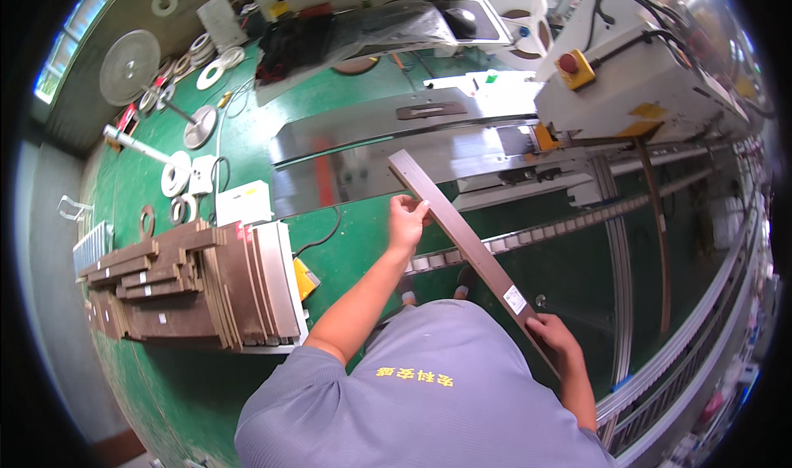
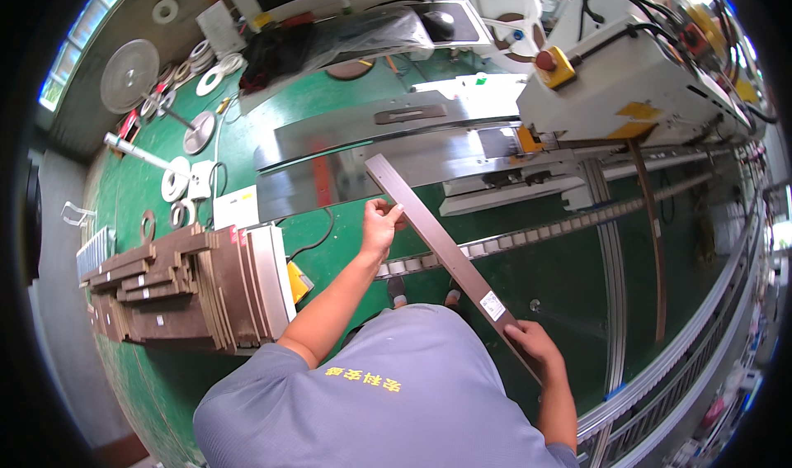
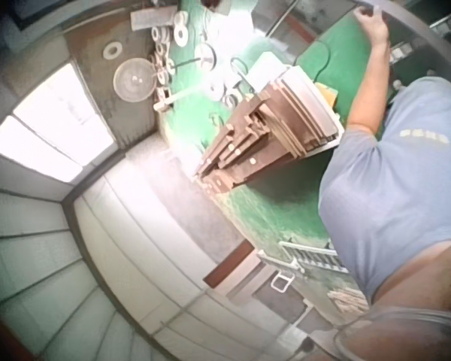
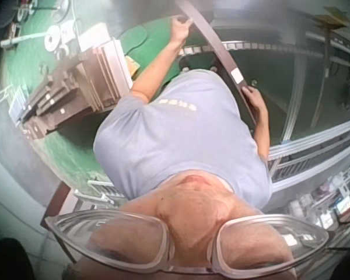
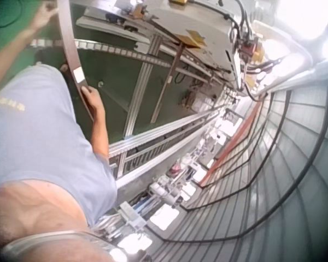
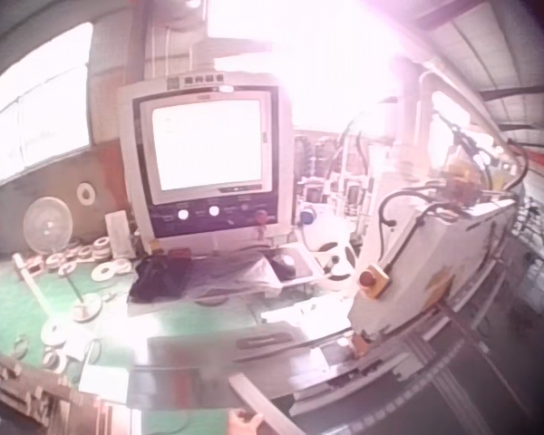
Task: The person receives wooden boards from a collaborator and feeds them one by one into an edge-banding machine.
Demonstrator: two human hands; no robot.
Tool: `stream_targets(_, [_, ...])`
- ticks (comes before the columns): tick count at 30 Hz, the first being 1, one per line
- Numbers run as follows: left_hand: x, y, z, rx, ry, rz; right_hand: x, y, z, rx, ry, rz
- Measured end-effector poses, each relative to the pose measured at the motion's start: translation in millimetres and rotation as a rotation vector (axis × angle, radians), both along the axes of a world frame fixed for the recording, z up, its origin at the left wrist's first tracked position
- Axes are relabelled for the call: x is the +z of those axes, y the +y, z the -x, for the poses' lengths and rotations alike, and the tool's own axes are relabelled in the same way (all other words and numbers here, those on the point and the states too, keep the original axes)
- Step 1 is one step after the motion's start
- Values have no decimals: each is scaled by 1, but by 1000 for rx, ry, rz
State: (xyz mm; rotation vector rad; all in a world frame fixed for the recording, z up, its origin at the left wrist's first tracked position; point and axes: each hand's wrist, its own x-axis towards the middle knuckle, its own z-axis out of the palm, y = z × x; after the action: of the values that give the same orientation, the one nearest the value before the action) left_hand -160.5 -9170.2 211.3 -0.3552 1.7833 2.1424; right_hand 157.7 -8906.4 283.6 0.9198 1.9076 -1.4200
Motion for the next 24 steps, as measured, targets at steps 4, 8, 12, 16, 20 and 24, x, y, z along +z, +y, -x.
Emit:
stream_targets(4, [1,55,-6,-186,78,-82,-27,-24,-8,-80,184,-343])
stream_targets(8, [10,104,-28,-435,174,-38,-31,-48,-7,-261,272,-497])
stream_targets(12, [-5,141,-25,-591,253,85,-47,-46,2,-319,292,-623])
stream_targets(16, [0,162,-14,-608,226,109,-46,-30,15,-316,273,-645])
stream_targets(20, [-4,172,-3,-616,158,28,-47,-10,30,-265,284,-652])
stream_targets(24, [-7,181,1,-646,91,-14,-48,9,52,-236,362,-676])
